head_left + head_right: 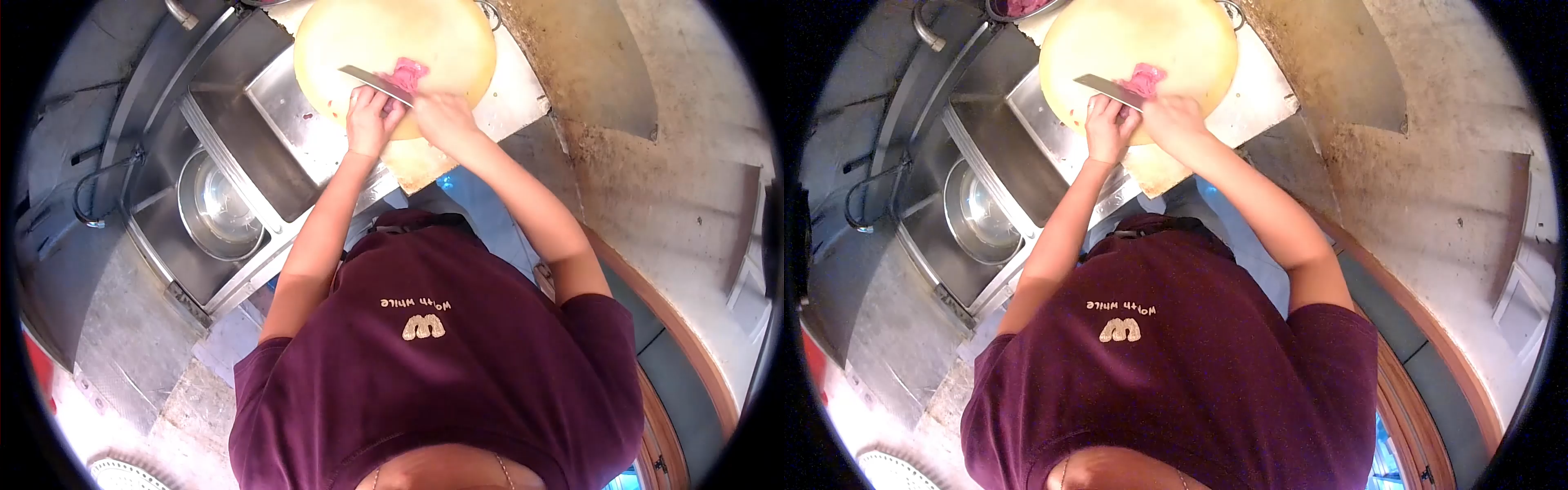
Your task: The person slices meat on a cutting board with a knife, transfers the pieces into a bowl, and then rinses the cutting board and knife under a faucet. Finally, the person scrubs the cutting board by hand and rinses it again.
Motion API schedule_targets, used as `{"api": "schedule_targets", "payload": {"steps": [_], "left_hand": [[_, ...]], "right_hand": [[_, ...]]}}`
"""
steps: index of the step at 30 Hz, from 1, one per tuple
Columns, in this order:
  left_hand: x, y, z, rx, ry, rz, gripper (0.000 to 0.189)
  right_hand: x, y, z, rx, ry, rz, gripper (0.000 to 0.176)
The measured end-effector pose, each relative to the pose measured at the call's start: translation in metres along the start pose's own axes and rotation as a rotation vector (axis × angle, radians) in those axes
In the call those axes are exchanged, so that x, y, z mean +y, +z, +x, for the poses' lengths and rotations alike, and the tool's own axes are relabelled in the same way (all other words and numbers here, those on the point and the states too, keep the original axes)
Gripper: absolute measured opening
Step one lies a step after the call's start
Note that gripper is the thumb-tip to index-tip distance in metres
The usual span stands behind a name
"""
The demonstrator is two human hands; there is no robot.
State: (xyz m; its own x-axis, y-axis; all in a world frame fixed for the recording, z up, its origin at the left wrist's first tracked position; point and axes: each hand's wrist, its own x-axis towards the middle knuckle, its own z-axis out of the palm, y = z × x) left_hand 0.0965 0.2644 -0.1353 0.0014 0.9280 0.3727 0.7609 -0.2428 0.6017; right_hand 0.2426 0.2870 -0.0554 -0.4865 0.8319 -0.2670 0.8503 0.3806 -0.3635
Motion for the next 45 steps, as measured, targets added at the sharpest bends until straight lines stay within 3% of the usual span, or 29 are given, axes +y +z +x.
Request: {"api": "schedule_targets", "payload": {"steps": [5,8,11,12,16,20,23,25,27,29,31,34,37,40,45], "left_hand": [[-0.002,0.004,-0.001,0.005,0.000,0.004,0.021],[-0.004,0.004,-0.003,-0.018,-0.008,-0.017,0.021],[0.004,-0.003,-0.004,0.054,0.033,-0.076,0.020],[0.006,-0.002,-0.006,0.083,0.035,-0.068,0.019],[0.000,0.000,-0.003,0.078,0.092,-0.074,0.018],[0.001,0.000,-0.002,0.059,0.003,-0.039,0.015],[0.004,0.000,-0.002,0.048,-0.011,-0.049,0.015],[0.002,0.001,-0.002,0.085,0.039,-0.044,0.015],[0.002,-0.002,-0.005,0.056,0.033,-0.046,0.015],[0.001,0.001,-0.004,0.089,0.003,-0.048,0.015],[0.001,0.001,-0.003,0.075,-0.006,-0.050,0.015],[0.001,0.003,-0.004,0.076,0.000,-0.041,0.014],[0.000,0.003,-0.002,0.087,0.050,-0.042,0.012],[0.006,0.000,-0.005,0.113,0.059,-0.072,0.011],[0.001,0.000,-0.006,0.063,0.017,-0.051,0.015]], "right_hand": [[0.010,0.010,-0.016,-0.012,0.137,0.056,0.025],[0.004,0.026,0.041,-0.005,-0.039,0.091,0.025],[0.000,-0.015,0.054,-0.125,0.030,0.133,0.025],[0.011,-0.016,0.054,-0.047,0.035,0.187,0.022],[0.024,-0.016,0.004,-0.017,0.009,-0.021,0.020],[0.022,-0.007,-0.040,-0.049,0.068,-0.067,0.020],[0.017,0.008,-0.008,-0.060,0.022,-0.012,0.020],[0.009,0.012,0.012,0.160,-0.163,0.319,0.020],[0.001,0.003,0.020,-0.026,0.124,0.466,0.020],[0.003,-0.003,0.013,-0.099,0.214,0.387,0.020],[0.016,-0.002,-0.017,-0.075,0.099,0.082,0.021],[0.015,0.003,-0.019,-0.067,0.058,-0.063,0.023],[0.002,0.000,0.025,0.005,-0.124,-0.008,0.022],[0.018,-0.008,0.045,-0.009,0.002,0.197,0.019],[0.027,-0.013,-0.021,-0.094,0.025,-0.053,0.020]]}}
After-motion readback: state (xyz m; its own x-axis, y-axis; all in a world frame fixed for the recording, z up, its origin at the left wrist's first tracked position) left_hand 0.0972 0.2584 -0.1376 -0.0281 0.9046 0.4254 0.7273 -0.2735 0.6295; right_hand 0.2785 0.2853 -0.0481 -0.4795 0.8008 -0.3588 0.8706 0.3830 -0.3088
